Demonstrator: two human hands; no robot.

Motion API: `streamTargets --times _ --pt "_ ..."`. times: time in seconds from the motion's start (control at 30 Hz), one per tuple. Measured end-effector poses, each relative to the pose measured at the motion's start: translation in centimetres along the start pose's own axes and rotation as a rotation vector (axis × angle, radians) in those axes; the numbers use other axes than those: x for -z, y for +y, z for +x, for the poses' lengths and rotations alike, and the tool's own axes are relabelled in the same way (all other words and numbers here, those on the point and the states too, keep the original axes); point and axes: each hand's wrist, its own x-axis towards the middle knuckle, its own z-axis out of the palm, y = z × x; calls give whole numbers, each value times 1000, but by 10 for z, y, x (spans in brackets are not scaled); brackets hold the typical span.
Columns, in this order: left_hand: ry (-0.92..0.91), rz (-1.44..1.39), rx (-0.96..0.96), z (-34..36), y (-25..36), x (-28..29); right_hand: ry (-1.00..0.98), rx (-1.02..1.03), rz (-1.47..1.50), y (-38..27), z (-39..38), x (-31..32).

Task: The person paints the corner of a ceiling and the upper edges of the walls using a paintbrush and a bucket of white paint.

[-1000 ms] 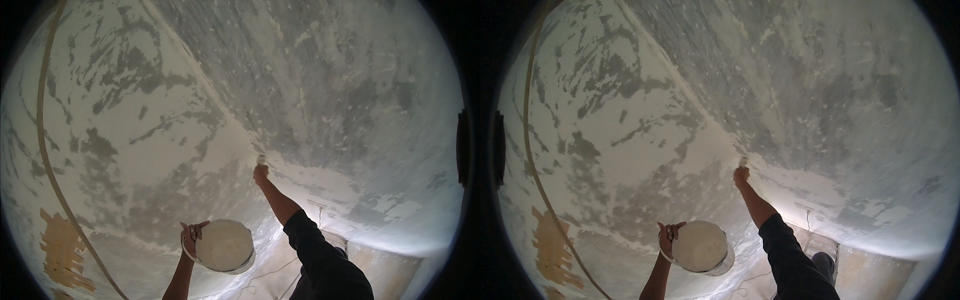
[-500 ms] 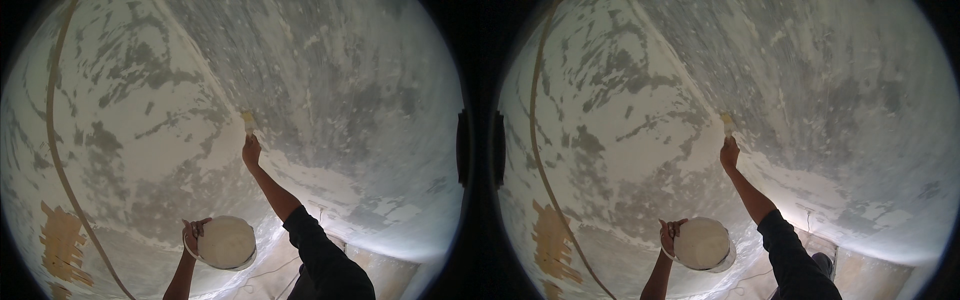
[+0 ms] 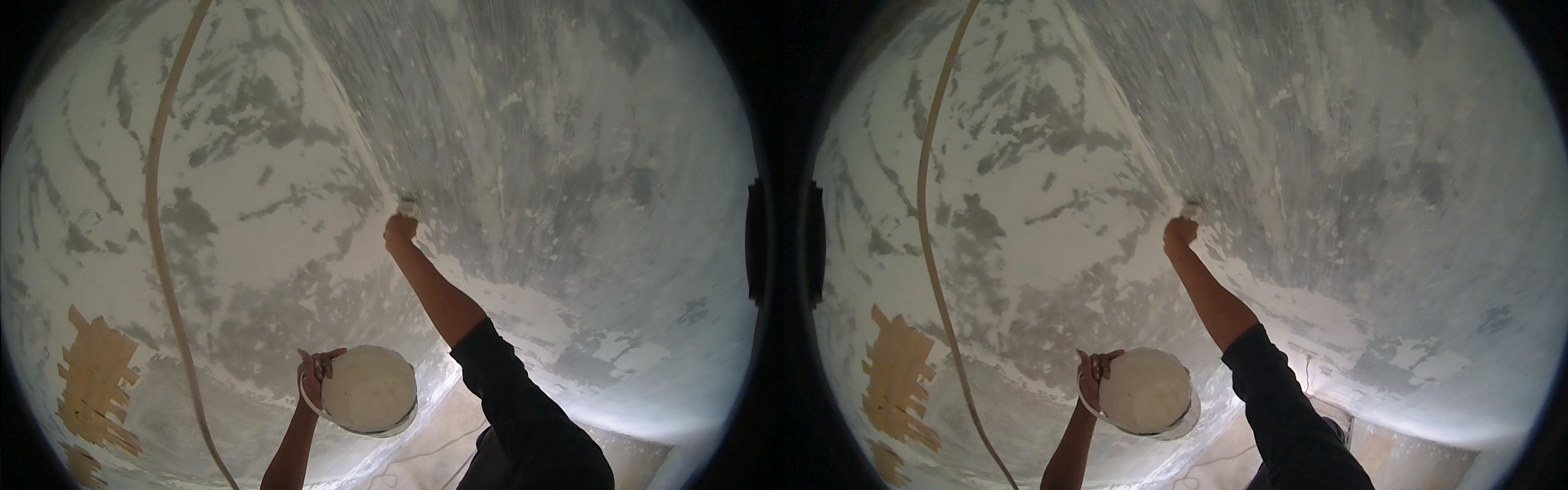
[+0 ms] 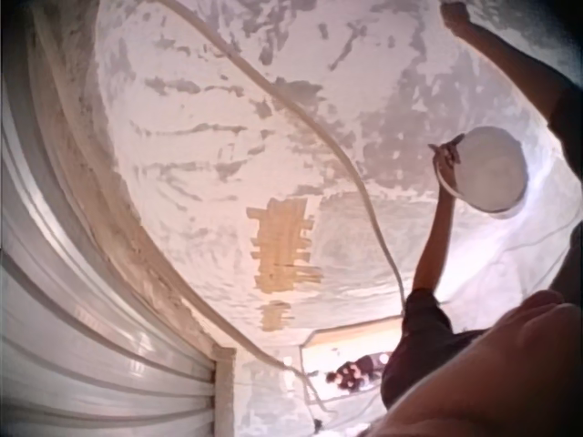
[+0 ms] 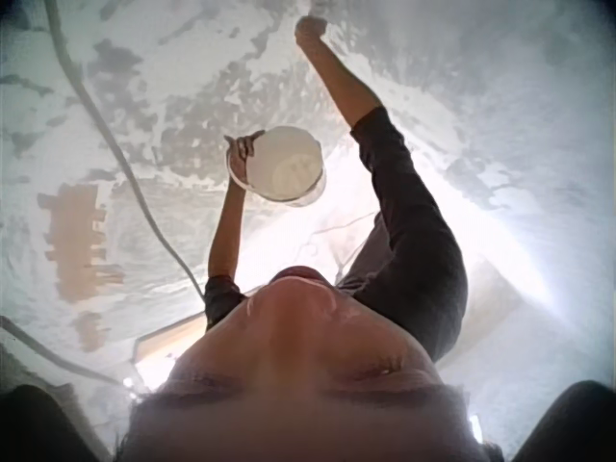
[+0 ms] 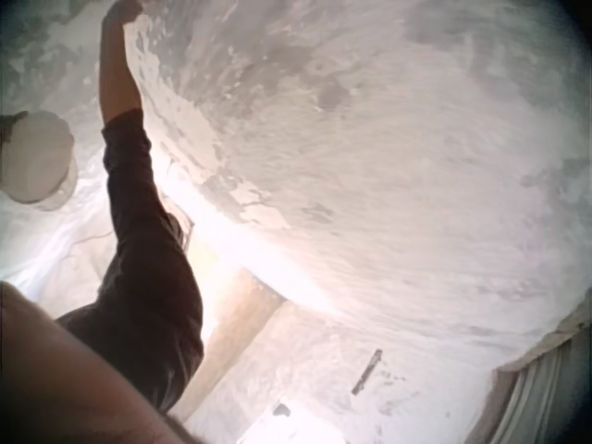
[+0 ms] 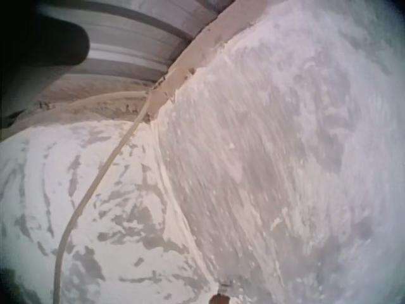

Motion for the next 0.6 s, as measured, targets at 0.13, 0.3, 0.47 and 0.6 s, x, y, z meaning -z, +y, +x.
streamTargets --times 0.13,0.3,0.47,0.6 --pt "102 55 -26 -36 23 26 404 -315 1327 -99 -77 138" --pt "62 43 -22 -25 19 28 331 -160 1558 -77 -84 226" --pt "51 -14 -3 -32 11 31 319 -292 1466 -45 -90 136" --pt "32 55 -25 -29 11 15 113 -546 1368 -14 -83 28"
